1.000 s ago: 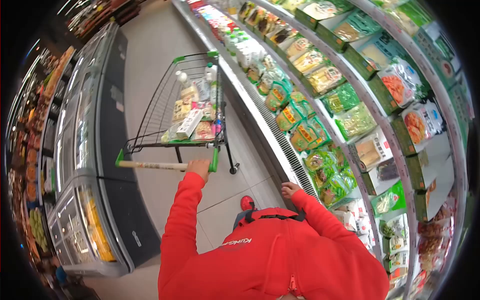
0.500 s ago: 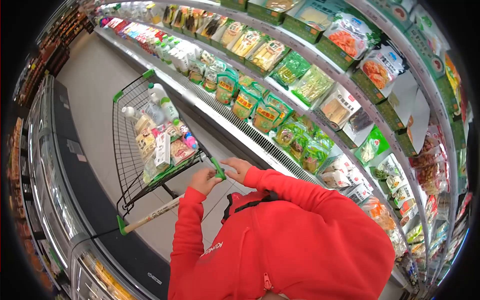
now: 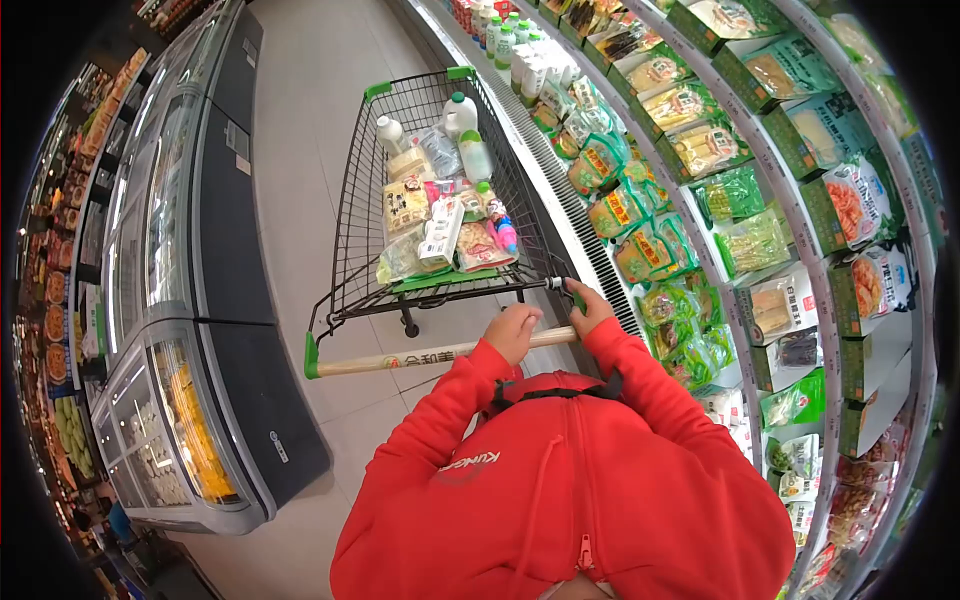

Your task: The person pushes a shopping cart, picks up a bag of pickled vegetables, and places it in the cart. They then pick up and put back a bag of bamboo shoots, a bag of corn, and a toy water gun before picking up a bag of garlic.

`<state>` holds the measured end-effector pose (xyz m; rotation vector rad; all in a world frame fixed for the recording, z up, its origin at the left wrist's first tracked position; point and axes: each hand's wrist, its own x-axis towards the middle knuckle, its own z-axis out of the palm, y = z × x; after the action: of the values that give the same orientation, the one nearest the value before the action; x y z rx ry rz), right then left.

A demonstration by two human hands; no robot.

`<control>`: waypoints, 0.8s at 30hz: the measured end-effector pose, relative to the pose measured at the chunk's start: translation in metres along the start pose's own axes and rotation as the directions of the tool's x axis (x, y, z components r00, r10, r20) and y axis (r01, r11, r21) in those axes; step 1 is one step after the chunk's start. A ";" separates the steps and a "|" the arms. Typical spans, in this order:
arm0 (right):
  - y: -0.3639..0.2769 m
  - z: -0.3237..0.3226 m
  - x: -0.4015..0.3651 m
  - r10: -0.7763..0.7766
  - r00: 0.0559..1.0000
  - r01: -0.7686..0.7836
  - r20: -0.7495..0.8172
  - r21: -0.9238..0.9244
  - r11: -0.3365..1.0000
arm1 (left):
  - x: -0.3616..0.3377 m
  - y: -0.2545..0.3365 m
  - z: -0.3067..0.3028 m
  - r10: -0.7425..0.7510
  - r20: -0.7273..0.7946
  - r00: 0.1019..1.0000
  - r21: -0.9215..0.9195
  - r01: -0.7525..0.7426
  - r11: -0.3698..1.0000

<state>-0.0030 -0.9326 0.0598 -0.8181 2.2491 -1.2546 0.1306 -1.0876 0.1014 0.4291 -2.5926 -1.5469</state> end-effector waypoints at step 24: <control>0.049 -0.051 0.008 0.085 0.996 -0.087 -0.027 -0.104 0.991 | -0.046 -0.051 -0.085 -0.145 -0.574 0.806 0.101 0.245 0.964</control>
<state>-0.0545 -0.8863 0.0420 -0.7396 2.3587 -1.1195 0.2028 -1.1692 0.1009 1.0280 -2.2537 -1.0200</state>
